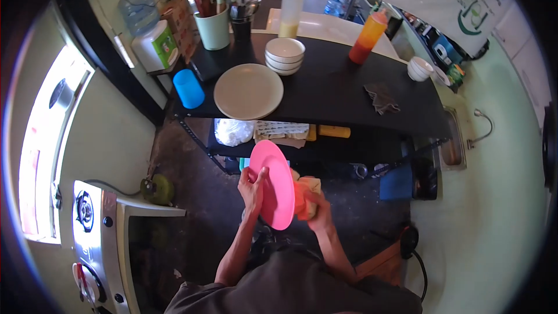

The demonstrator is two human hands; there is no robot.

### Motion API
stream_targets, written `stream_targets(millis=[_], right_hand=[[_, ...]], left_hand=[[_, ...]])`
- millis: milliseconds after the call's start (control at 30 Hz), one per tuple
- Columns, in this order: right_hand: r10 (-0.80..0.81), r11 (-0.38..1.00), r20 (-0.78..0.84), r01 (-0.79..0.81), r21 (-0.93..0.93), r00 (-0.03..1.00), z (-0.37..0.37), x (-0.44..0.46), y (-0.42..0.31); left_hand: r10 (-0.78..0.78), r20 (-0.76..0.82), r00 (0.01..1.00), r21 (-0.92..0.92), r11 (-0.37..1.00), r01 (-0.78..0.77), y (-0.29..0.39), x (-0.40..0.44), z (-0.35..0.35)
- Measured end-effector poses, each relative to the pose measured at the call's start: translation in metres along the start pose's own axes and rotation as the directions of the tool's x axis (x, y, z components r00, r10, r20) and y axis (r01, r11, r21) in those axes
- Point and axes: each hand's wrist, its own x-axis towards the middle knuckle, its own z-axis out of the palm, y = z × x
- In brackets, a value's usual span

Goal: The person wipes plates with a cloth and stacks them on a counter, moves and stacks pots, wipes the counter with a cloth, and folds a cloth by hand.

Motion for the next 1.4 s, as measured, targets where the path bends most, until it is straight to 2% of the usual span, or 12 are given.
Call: stream_targets(millis=[200,333,467,600,833,933,1033,1133,1167,1267,1300,1400], right_hand=[[-0.148,0.981,0.099,0.133,0.141,0.984,-0.058,0.004,-0.053],[-0.28,0.945,-0.115,0.295,0.144,0.953,-0.054,0.026,-0.105],[-0.552,0.807,-0.022,0.528,-0.267,0.833,-0.04,0.089,-0.185],[-0.64,0.447,0.187,0.559,-0.699,0.745,-0.014,0.151,-0.265],[-0.129,0.072,0.62,0.631,-0.772,0.773,-0.002,0.288,-0.35],[0.058,-0.413,0.817,0.759,-0.503,0.574,-0.012,0.38,-0.345],[-0.041,-0.7,0.771,0.533,-0.476,0.635,-0.018,0.427,-0.302],[-0.252,-0.603,0.592,0.354,-0.715,0.765,-0.024,0.428,-0.255],[-0.197,-0.673,0.619,0.354,-0.649,0.76,-0.026,0.421,-0.25],[-0.203,-0.73,0.795,0.452,-0.512,0.572,-0.039,0.42,-0.245],[-0.178,-0.691,0.752,0.463,-0.555,0.635,-0.038,0.423,-0.251],[-0.133,-0.669,0.807,0.549,-0.501,0.575,-0.045,0.434,-0.256]], left_hand=[[-0.079,0.223,0.972,-0.18,0.976,0.121,0.019,0.008,0.047],[-0.118,0.467,0.876,-0.474,0.803,0.361,0.055,0.025,0.073],[-0.081,0.588,0.805,-0.584,0.645,0.492,0.077,0.048,0.093],[-0.052,0.602,0.797,-0.621,0.597,0.508,0.087,0.084,0.131],[-0.017,0.575,0.818,-0.653,0.592,0.472,0.087,0.127,0.188],[-0.027,0.558,0.83,-0.67,0.575,0.469,0.089,0.127,0.193],[-0.036,0.541,0.84,-0.691,0.551,0.468,0.09,0.122,0.189],[0.008,0.512,0.859,-0.73,0.53,0.431,0.092,0.142,0.193],[0.026,0.505,0.863,-0.74,0.528,0.417,0.092,0.148,0.195],[0.054,0.481,0.875,-0.766,0.51,0.39,0.092,0.159,0.202],[0.061,0.476,0.877,-0.773,0.505,0.384,0.093,0.161,0.204],[0.068,0.457,0.887,-0.79,0.491,0.369,0.089,0.157,0.208]])
